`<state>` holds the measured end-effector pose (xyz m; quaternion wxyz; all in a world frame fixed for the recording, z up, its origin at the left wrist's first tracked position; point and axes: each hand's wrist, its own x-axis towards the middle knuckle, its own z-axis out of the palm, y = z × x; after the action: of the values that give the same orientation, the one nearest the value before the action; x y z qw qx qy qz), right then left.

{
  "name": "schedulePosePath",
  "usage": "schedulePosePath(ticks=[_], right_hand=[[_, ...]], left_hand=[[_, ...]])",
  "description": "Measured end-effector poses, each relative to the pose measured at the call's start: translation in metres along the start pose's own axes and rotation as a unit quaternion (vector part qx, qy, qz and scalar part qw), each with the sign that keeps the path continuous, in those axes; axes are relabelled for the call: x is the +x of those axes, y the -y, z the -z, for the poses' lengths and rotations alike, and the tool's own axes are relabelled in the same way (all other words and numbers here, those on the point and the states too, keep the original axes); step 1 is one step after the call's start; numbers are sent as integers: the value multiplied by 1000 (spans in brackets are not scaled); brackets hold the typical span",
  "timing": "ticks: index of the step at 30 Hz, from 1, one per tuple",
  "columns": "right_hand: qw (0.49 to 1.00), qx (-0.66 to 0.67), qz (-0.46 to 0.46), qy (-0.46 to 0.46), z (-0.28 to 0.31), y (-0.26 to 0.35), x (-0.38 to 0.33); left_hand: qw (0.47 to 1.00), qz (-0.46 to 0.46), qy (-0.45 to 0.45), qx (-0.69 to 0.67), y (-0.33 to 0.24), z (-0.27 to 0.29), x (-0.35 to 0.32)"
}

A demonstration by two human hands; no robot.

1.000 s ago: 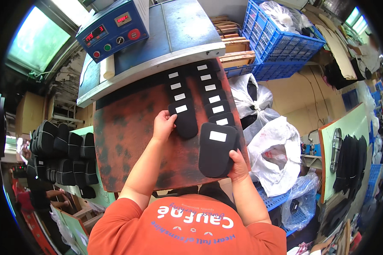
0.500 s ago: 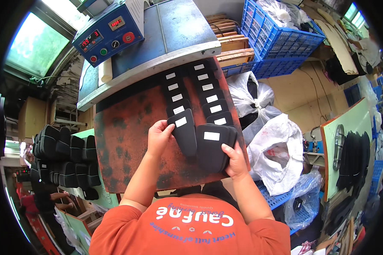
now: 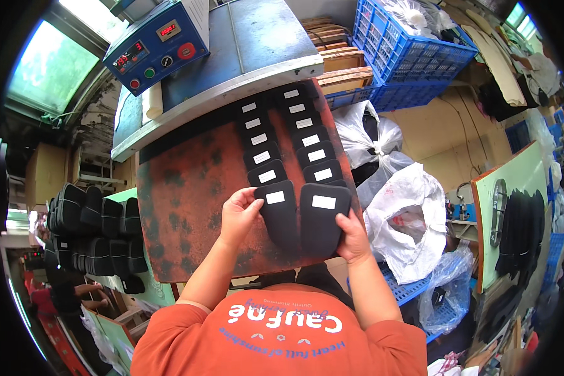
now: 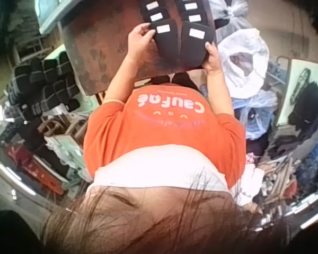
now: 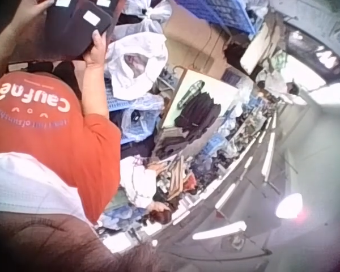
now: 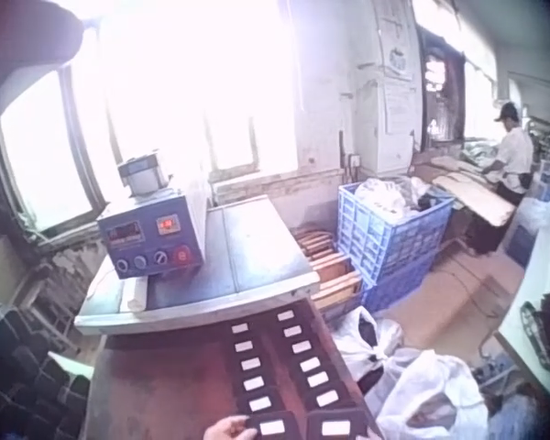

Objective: Applying small white rectangular labels or patches to black shoe components using a heat press machine.

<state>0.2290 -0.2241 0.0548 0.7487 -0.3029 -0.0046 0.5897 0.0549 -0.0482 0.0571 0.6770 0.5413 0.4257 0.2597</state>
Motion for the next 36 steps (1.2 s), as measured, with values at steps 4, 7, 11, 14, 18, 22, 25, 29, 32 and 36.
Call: schedulePosePath(ticks=[4,7,11,14,18,22,25,29,32,36], right_hand=[[998,56,-5,27,11,9,-10],[999,-8,32,-11,-2,-2,-13],[1000,-15,-16,-10,-9,-27,-16],[1000,-3,6,-7,-3,-26,-23],[998,31,50,-29,17,-14,-42],[992,15,96,-83,16,-28,-57],[995,26,66,-70,8,-47,-63],[997,-22,46,-52,-12,-71,-59],[999,-9,40,-35,-14,-75,-60],[998,-16,20,-53,-1,-74,-67]], left_hand=[[995,65,-39,63,25,13,8],[964,-142,-62,217,21,3,2],[992,-37,122,-2,-18,-18,-35],[996,17,87,-27,-2,-4,-35],[993,107,24,-41,26,14,-34],[996,80,13,32,38,11,-32],[981,-101,41,163,21,4,-44],[979,-134,144,63,13,-6,-71],[943,-257,107,184,10,-7,-76],[974,-110,116,163,15,-9,-91]])
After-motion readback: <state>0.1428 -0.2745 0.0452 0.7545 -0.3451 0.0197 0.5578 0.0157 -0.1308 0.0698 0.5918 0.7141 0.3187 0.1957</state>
